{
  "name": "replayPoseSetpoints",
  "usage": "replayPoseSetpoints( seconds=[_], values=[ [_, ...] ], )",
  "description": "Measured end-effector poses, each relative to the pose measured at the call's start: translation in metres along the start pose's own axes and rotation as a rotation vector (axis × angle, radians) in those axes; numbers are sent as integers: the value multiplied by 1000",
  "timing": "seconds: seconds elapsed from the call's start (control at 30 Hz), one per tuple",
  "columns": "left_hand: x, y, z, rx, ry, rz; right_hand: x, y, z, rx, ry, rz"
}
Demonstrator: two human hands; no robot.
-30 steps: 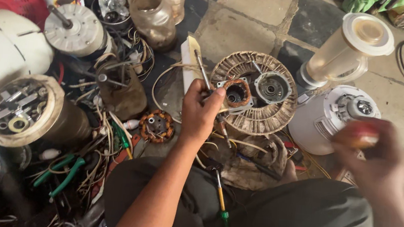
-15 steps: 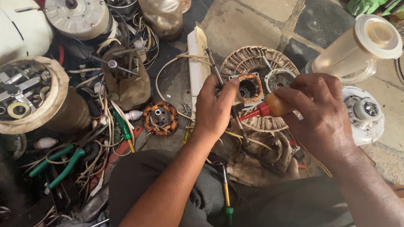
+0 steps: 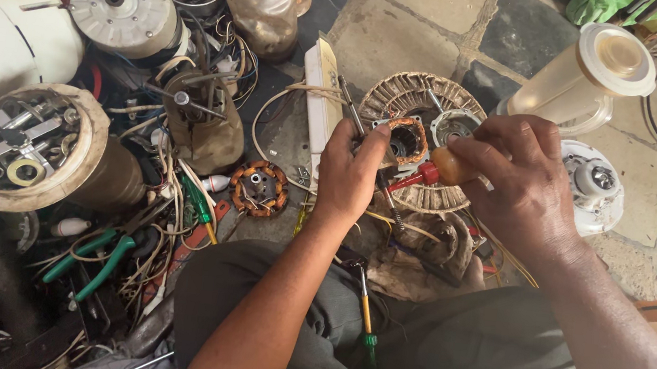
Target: The person marks a motor component with a blue marker, then picks up and inspects various motor parts including a stator and rotor. They use a screwdriver to adjust or remove parts from the motor assembly and handle a plastic component, placing items on a woven mat.
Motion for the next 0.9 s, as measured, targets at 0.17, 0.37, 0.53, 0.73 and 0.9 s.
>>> replayPoseSetpoints(
  seconds=[0.17,0.37,0.53,0.73,0.9],
  values=[
    [-1,1,1,-18,14,-5,-1,-1,0,6,-8,-1],
    [-1,1,2,-27,24,-2,-1,-1,1,0,-2,-7],
    [-1,1,1,-29,17,-1,-3,2,3,0,15,-5],
    [-2,2,3,-21,12,5,5,5,3,-12,-36,32],
    [-3,0,3,26,-26,-6,40,-5,-14,-152,-180,-26]
  ],
)
Point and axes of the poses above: each hand's wrist, its own x-axis away from the middle knuckle, its own y-axis out of the back of the hand, z = x × y, the point moved 2 cm from there along -x, towards the middle knuckle, and after that the axes turned 8 degrees about -x, right-handed, at the moved point
